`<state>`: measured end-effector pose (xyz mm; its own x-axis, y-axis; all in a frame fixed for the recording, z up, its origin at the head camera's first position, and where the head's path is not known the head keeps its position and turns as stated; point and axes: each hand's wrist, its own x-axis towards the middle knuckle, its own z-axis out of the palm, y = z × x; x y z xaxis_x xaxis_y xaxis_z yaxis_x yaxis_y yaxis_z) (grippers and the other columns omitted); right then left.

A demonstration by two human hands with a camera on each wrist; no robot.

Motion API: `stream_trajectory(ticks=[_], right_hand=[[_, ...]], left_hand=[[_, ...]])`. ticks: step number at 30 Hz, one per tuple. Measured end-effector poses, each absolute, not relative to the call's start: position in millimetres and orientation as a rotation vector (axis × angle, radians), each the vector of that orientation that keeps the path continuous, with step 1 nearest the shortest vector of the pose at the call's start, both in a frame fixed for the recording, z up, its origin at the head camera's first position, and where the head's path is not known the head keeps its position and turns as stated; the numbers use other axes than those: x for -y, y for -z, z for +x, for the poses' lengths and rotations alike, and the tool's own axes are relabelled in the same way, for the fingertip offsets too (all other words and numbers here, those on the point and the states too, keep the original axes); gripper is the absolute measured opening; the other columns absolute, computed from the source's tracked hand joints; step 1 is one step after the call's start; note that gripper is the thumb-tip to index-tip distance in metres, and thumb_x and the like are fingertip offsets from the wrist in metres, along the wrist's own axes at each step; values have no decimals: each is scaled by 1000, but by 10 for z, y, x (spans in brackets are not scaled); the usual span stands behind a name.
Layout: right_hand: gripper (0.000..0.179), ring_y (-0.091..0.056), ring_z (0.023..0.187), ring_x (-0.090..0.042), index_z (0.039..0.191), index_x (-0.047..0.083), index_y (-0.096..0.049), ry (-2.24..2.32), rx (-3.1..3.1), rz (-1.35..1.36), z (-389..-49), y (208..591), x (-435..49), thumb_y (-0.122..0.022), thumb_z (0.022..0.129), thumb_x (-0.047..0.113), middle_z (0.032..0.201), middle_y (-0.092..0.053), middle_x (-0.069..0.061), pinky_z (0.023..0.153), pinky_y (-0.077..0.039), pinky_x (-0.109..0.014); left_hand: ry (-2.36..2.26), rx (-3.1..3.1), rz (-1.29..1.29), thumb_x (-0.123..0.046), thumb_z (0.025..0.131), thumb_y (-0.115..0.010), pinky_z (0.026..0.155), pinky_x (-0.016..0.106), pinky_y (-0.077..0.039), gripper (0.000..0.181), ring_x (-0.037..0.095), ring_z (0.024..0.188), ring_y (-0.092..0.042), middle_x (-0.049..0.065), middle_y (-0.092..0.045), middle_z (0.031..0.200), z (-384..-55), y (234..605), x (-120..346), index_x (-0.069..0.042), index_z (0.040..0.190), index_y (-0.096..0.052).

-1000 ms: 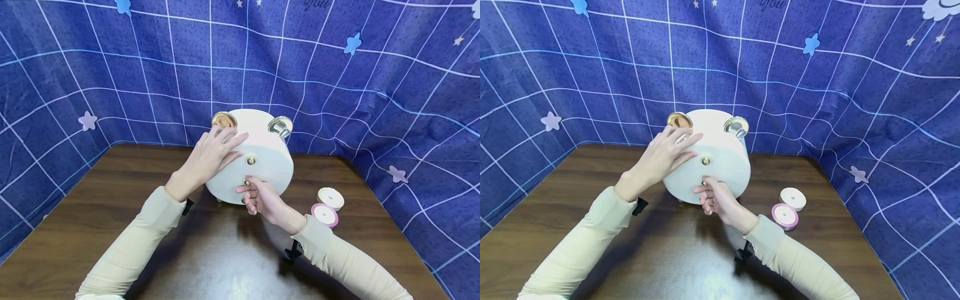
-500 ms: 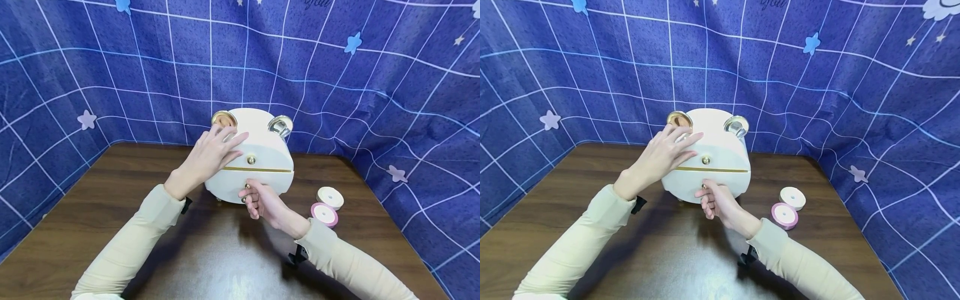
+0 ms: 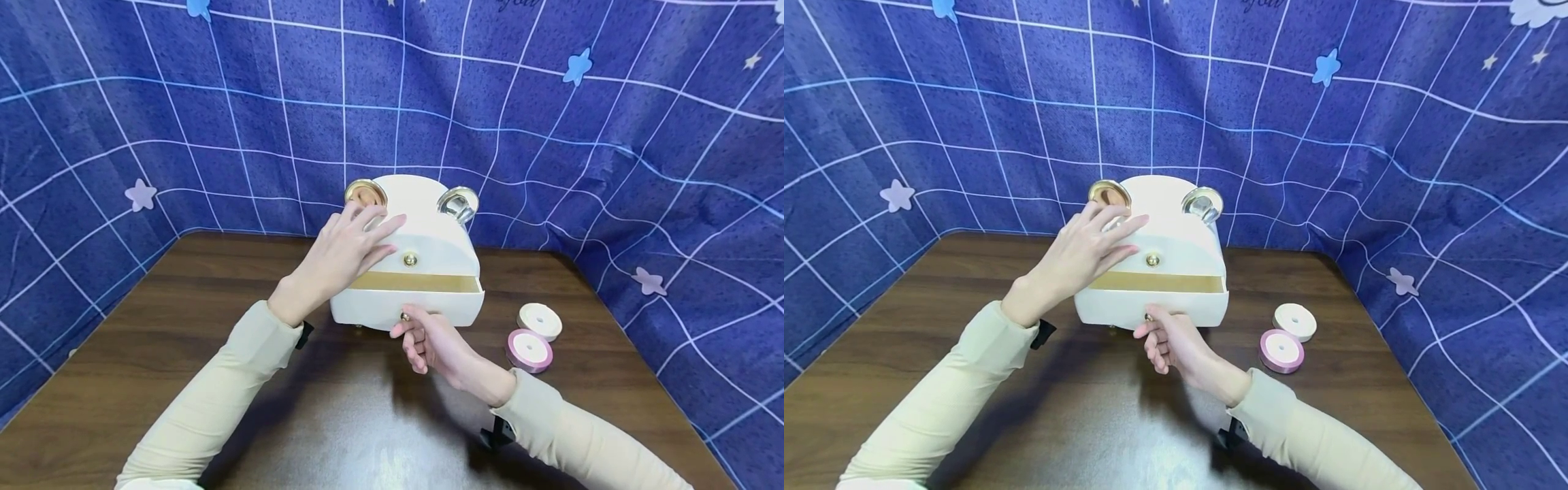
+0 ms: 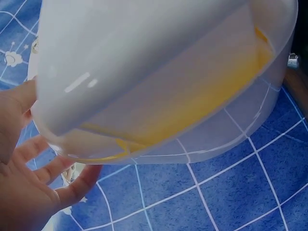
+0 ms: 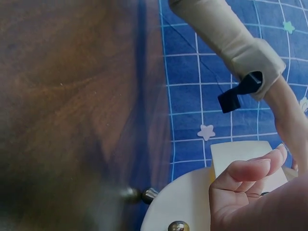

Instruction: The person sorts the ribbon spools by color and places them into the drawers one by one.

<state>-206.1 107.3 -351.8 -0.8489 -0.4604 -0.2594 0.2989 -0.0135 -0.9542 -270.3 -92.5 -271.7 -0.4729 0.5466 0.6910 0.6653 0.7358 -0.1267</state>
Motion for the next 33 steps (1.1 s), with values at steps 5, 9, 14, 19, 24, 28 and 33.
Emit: stream_trajectory(ticks=[5, 9, 14, 19, 24, 28, 33], right_hand=[[41, -43, 38, -9, 88, 8, -62, 1912, -1749, -183, -1991, 3519, -1080, -42, 99, 42, 49, -52, 6, 43, -36, -24], [40, -43, 37, -9, 88, 8, -62, 1908, -1741, -189, -1931, 3525, -1090, -42, 99, 41, 48, -52, 6, 43, -35, -24], [41, -44, 38, -8, 89, 7, -61, 1900, -1738, -209, -1871, 3543, -1100, -42, 99, 42, 49, -52, 6, 43, -35, -23], [41, -44, 38, -7, 90, 7, -62, 1884, -1757, -203, -1818, 3541, -1106, -43, 99, 43, 48, -52, 7, 42, -36, -23], [41, -44, 38, -7, 91, 8, -62, 1878, -1746, -214, -1782, 3549, -1128, -43, 99, 44, 48, -52, 7, 43, -36, -23], [42, -44, 38, -7, 91, 8, -62, 1881, -1735, -219, -1756, 3549, -1146, -44, 99, 45, 48, -52, 7, 43, -36, -23], [41, -44, 38, -7, 92, 7, -62, 1885, -1727, -224, -1724, 3540, -1163, -44, 99, 43, 49, -53, 7, 43, -37, -23]], left_hand=[[201, 2189, -910, -37, 94, -60, 66, 41, -44, 43, 30, 108, -52, 5, -58, 124, -2707, 2717, 925, -26, 135, -56], [208, 2187, -913, -37, 94, -60, 66, 40, -44, 42, 30, 108, -52, 5, -58, 124, -2712, 2729, 924, -26, 135, -56], [215, 2189, -915, -36, 94, -60, 66, 40, -44, 42, 30, 108, -51, 5, -57, 125, -2721, 2742, 931, -26, 135, -56], [210, 2185, -920, -37, 94, -59, 67, 40, -44, 43, 30, 108, -52, 5, -57, 126, -2725, 2739, 932, -26, 135, -56], [206, 2187, -923, -38, 94, -59, 66, 40, -43, 43, 30, 108, -52, 5, -57, 126, -2724, 2730, 931, -26, 135, -55], [212, 2192, -923, -38, 94, -59, 67, 40, -43, 43, 30, 109, -51, 6, -57, 126, -2721, 2726, 929, -26, 135, -55], [210, 2194, -921, -38, 94, -59, 67, 41, -44, 43, 30, 109, -51, 6, -57, 126, -2719, 2725, 926, -26, 135, -56]])
